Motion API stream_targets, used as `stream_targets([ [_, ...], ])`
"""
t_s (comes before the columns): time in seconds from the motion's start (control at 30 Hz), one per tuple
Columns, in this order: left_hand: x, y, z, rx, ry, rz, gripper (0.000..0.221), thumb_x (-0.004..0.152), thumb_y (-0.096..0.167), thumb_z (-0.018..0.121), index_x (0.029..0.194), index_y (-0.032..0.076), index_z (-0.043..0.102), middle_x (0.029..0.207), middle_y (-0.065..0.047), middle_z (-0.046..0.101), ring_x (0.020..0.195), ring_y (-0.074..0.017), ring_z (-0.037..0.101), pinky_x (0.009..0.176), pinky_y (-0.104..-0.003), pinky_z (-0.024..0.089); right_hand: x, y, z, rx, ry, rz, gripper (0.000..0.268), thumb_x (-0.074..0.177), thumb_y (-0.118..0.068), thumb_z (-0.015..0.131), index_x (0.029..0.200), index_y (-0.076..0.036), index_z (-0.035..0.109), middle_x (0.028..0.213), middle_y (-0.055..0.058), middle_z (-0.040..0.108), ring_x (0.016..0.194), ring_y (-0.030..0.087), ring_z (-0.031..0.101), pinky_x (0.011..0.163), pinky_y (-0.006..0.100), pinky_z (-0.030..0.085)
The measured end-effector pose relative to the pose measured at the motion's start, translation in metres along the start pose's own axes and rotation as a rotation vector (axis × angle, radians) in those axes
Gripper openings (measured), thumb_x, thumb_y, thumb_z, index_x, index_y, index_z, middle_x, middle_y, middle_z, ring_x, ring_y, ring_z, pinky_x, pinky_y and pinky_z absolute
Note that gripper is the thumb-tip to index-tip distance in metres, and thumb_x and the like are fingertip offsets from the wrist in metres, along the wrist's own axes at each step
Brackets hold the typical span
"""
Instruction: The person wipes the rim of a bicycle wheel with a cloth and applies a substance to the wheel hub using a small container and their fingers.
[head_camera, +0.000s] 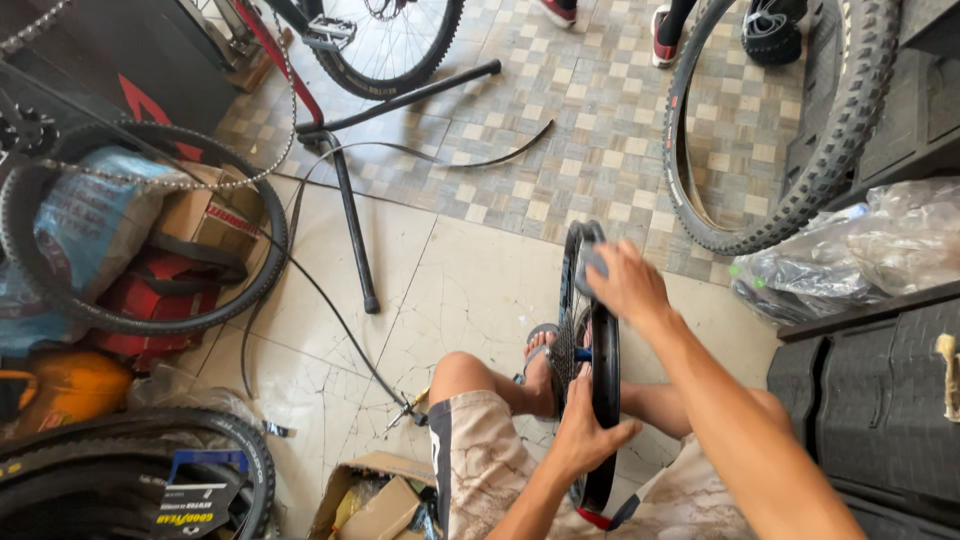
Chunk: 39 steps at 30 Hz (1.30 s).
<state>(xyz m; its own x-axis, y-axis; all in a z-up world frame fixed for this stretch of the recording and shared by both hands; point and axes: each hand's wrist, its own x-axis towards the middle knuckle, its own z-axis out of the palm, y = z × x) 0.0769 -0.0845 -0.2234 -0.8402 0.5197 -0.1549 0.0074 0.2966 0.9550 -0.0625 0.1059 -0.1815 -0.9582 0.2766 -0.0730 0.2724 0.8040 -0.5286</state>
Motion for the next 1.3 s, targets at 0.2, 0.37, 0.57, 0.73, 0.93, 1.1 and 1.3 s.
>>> stream_targets([
  [0.2,0.072,-0.047,-0.067,-0.826,-0.222,-0.190,0.074,0.095,0.047,0.051,0.152,0.003,0.039,0.150,-0.019,0.047,0.141,-0.0308,0.047,0.105,-0.046,0.049,-0.146,0.015,-0.029,0.302,-0.543,-0.143,0.027,0.081,-0.025,0.073,0.101,-0.009,0.079,0.098,0.007,0.073,0.092,0.024,0.074,0.084,0.034,0.059],
  [0.37,0.197,-0.056,-0.053,-0.832,0.169,-0.298,0.066,0.103,0.056,0.034,0.134,0.003,0.058,0.121,-0.014,0.068,0.106,-0.0269,0.066,0.083,-0.039,0.055,-0.209,0.018,-0.042,0.414,-0.471,0.019,0.030,0.081,-0.019,0.075,0.109,-0.008,0.078,0.092,0.007,0.072,0.087,0.019,0.072,0.079,0.032,0.057],
  [0.57,0.217,-0.060,-0.004,-0.949,0.218,-0.470,0.052,0.108,0.052,0.044,0.102,0.004,0.061,0.077,-0.008,0.060,0.060,-0.0206,0.058,0.054,-0.038,0.051,-0.241,0.017,-0.052,0.515,-0.145,0.083,0.030,0.079,-0.017,0.074,0.106,-0.005,0.076,0.090,0.007,0.072,0.083,0.022,0.070,0.074,0.032,0.058],
  [0.73,0.136,-0.082,0.038,-0.932,0.169,-0.251,0.047,0.108,0.049,0.049,0.112,0.005,0.065,0.084,-0.003,0.061,0.066,-0.0137,0.055,0.058,-0.032,0.047,-0.232,0.012,-0.021,0.343,0.095,0.018,0.032,0.081,-0.020,0.073,0.109,-0.006,0.072,0.098,0.010,0.070,0.085,0.030,0.071,0.073,0.037,0.056],
  [0.93,0.100,-0.097,0.041,-0.991,0.101,-0.147,0.050,0.108,0.044,0.049,0.130,0.001,0.061,0.116,-0.006,0.066,0.102,-0.0139,0.060,0.086,-0.026,0.052,-0.130,0.004,0.007,0.123,0.259,-0.082,0.027,0.088,-0.023,0.070,0.109,-0.006,0.071,0.105,0.017,0.068,0.092,0.040,0.067,0.079,0.048,0.055],
  [1.1,0.107,-0.093,0.036,-1.064,0.105,-0.145,0.041,0.116,0.037,0.051,0.132,0.001,0.061,0.111,-0.003,0.060,0.096,-0.0103,0.055,0.085,-0.027,0.051,-0.040,-0.013,-0.006,0.130,0.385,-0.148,0.031,0.094,-0.027,0.067,0.114,-0.003,0.069,0.111,0.019,0.068,0.099,0.041,0.067,0.086,0.047,0.055],
  [1.3,0.101,-0.078,0.023,-1.273,-0.060,-0.198,0.022,0.109,0.027,0.054,0.119,0.010,0.063,0.103,0.001,0.069,0.091,-0.0077,0.065,0.078,-0.024,0.055,-0.124,-0.022,0.000,-0.056,0.108,-0.015,0.028,0.098,-0.029,0.059,0.109,-0.004,0.064,0.104,0.020,0.063,0.086,0.043,0.068,0.077,0.052,0.056],
])
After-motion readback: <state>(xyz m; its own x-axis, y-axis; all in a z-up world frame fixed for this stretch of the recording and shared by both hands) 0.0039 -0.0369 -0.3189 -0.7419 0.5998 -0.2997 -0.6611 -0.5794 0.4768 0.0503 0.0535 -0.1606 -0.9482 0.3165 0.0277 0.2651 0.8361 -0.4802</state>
